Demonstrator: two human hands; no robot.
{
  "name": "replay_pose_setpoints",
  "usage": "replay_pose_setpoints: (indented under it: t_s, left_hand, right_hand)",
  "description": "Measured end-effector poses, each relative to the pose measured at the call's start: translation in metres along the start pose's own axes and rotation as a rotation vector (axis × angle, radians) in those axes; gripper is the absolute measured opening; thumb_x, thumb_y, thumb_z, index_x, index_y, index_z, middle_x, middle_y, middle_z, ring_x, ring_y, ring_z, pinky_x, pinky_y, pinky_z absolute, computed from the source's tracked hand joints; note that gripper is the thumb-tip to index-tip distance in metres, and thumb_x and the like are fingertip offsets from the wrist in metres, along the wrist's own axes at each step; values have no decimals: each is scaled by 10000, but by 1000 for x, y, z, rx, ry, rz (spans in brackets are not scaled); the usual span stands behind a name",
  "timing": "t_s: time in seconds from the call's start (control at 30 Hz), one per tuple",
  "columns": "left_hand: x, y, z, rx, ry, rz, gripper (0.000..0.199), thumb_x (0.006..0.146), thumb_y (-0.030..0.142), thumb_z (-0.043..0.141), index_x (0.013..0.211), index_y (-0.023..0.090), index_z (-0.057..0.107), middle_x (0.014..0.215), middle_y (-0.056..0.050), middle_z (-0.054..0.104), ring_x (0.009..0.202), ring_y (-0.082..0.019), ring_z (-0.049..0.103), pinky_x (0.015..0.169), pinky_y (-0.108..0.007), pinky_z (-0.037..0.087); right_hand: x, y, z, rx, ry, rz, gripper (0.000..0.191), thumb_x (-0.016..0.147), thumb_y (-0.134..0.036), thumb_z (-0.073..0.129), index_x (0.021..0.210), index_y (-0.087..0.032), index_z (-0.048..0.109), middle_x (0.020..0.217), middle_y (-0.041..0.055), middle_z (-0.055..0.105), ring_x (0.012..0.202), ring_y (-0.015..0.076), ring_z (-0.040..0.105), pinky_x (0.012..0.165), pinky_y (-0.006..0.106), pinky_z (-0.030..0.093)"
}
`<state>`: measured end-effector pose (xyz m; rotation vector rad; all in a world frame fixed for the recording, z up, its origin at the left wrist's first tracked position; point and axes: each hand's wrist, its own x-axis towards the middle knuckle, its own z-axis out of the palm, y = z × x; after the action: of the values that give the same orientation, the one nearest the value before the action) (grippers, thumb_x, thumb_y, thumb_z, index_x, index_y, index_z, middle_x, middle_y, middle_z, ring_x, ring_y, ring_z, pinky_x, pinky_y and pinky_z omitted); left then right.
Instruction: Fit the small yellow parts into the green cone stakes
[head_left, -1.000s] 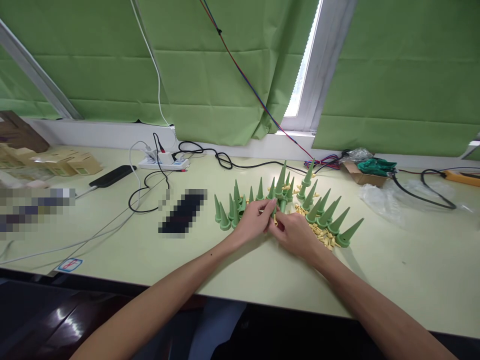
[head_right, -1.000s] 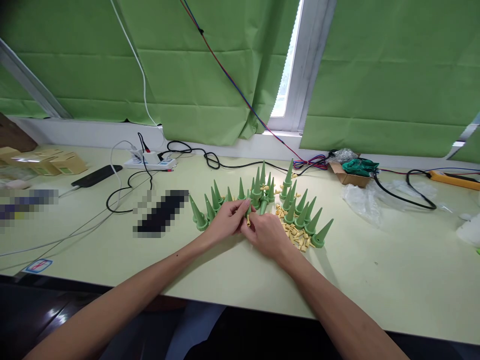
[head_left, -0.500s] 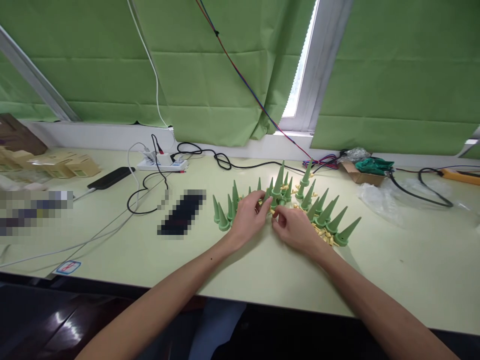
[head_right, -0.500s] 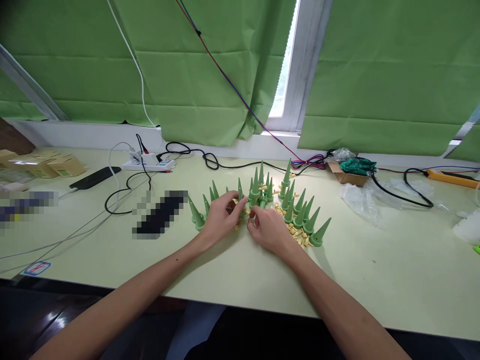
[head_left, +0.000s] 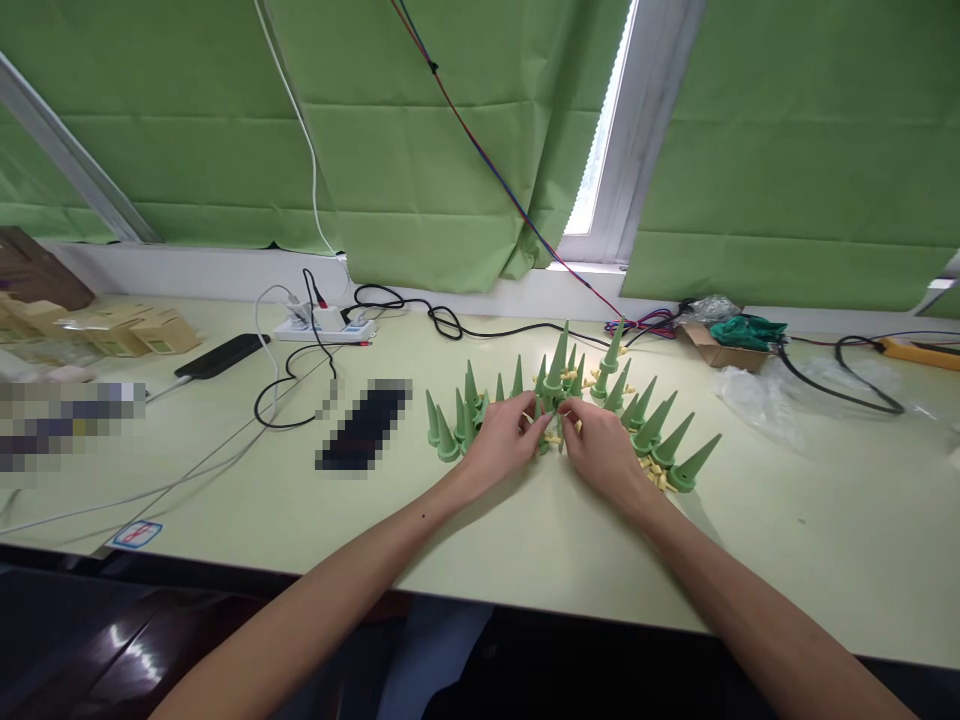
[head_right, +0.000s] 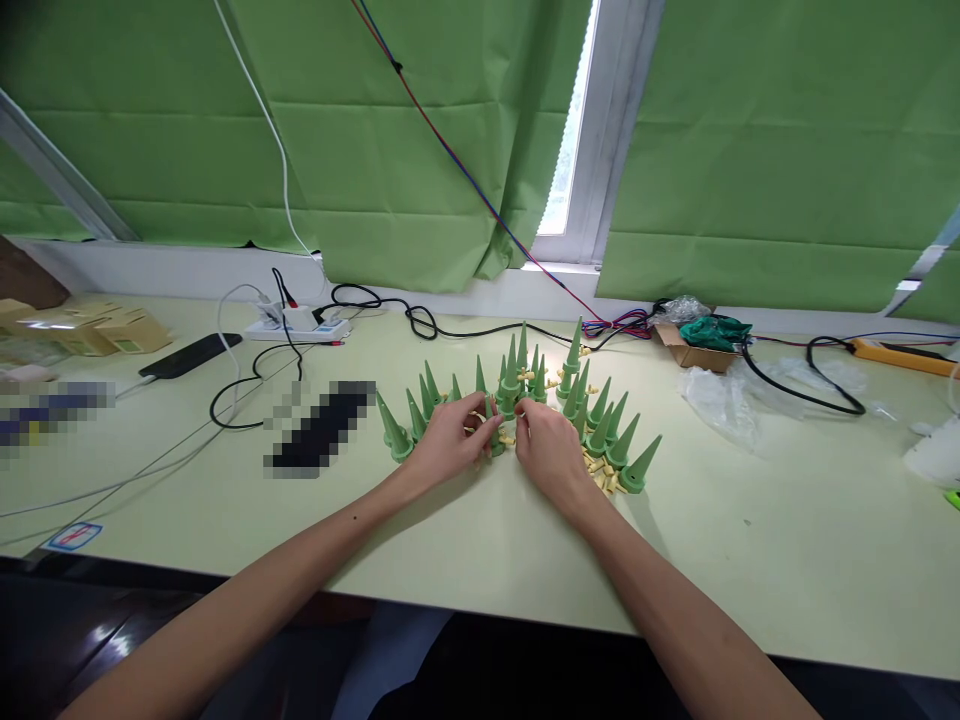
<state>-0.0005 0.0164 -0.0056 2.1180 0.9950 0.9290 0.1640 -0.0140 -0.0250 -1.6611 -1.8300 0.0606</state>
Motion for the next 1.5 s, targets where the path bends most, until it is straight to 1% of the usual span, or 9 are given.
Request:
replay_pose_setpoints:
  t_s: [0.33,0.43,0.57,0.7,0.8,0.9,1.03,1.27,1.5]
  left_hand:
    - [1,-3,2,-49,-9,13,238,925,391,500,800,189,507,695,-12,613,595,-155,623,541,-248,455]
    - [2,-3,2,-17,-6,19,242,926,387,493,808,182,543,735,-33,630,636,-164,626,561,-254,470]
    - [2,2,-1,-40,14,5,251,924,405,508,931,176,611,795,-48,659,650,-160,624,571,-250,474]
    - [1,9,-4,-126,79,-3,310,975,450,416,971,191,585,717,-12,618,572,-123,576,546,-228,442]
    - [1,11,-6,-97,181,-5,332,995,462,368,940,195,557,716,-3,587,573,-110,535,562,-227,422]
    - [1,10,-6,-66,269,15,338,1002,450,356,920,188,554,848,-30,607,630,-108,521,589,-232,416]
    - [1,10,-4,-37,291,44,312,998,427,381,911,184,556,887,-34,604,675,-116,517,616,-238,414]
    - [-1,12,-2,-25,266,78,274,996,394,403,897,188,554,874,-23,595,729,-130,526,659,-250,428]
    - [0,11,0,-20,260,77,267,995,386,413,868,193,548,854,-17,579,706,-127,514,630,-255,420]
  right_hand:
    - [-1,-3,-1,54,33,43,168,891,-181,469,947,-169,627,816,66,685,636,177,580,618,276,382]
    - [-1,-3,-1,93,85,42,154,890,-198,476,954,-169,614,828,65,686,584,161,551,610,277,391]
    - [-1,-4,-1,166,207,8,132,901,-237,484,955,-176,588,800,50,668,556,149,528,613,278,406]
    - [-4,-9,-2,248,277,-58,106,903,-238,482,919,-181,570,766,36,632,509,123,472,581,267,403]
    - [-6,-14,-1,286,201,-165,83,889,-206,497,897,-180,576,739,23,619,520,120,477,589,262,407]
    - [-10,-17,2,265,1,-257,121,889,-164,489,887,-180,610,720,19,616,587,138,520,612,262,400]
    - [-14,-18,6,218,-200,-325,146,874,-123,507,884,-175,643,763,24,630,653,147,541,615,259,377]
    - [-14,-15,11,198,-235,-338,108,857,-113,546,845,-166,639,726,15,603,655,148,516,618,261,353]
    - [-13,-15,12,190,-248,-321,125,858,-102,526,776,-168,593,701,15,581,638,145,498,599,260,332]
